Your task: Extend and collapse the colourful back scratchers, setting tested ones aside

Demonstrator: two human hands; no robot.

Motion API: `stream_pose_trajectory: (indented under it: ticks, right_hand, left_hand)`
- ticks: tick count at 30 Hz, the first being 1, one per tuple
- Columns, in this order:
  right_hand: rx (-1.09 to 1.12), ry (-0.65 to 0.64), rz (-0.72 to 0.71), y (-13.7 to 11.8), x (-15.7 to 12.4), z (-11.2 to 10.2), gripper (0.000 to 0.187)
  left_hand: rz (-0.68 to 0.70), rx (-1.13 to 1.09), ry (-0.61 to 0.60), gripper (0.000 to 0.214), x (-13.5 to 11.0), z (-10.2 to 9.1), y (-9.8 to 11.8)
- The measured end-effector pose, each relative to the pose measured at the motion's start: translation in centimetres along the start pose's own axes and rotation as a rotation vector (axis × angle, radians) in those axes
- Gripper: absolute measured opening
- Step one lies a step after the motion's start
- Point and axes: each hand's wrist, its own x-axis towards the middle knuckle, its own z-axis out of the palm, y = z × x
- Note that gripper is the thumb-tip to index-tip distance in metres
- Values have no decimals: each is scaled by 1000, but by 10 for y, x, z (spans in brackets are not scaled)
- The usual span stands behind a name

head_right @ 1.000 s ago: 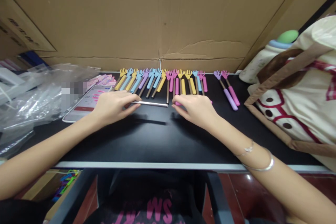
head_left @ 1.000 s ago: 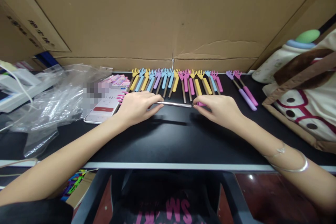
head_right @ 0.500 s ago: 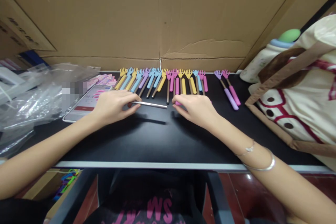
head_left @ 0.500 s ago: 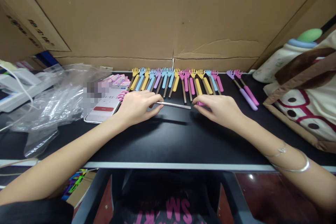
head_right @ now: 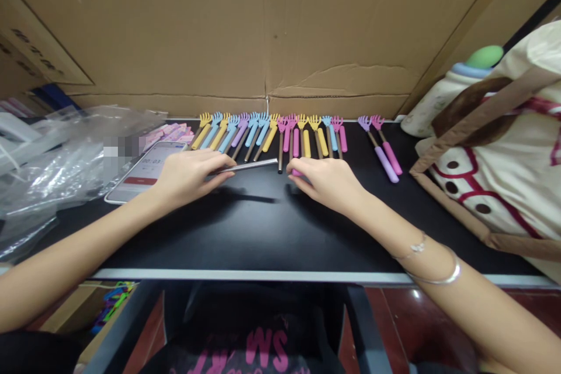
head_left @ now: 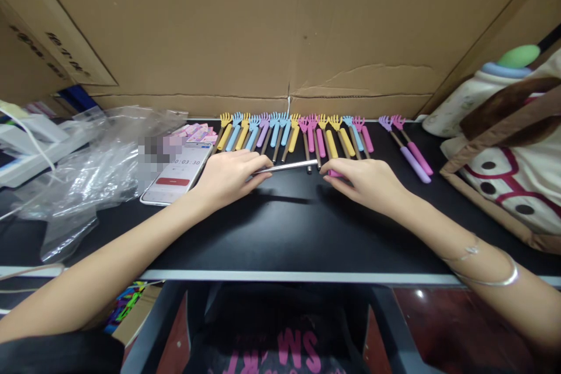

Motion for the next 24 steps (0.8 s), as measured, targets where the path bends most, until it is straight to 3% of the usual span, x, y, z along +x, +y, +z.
stream_pose_trajectory:
  ticks: [11, 24]
  right_hand:
    - [-21, 6, -26, 0, 0, 0, 20]
    - [0, -8, -69, 1, 0, 3, 23]
  left_hand:
    - [20, -8, -17, 30, -1, 1, -2]
    - [88, 33, 79, 27, -1, 5, -3]
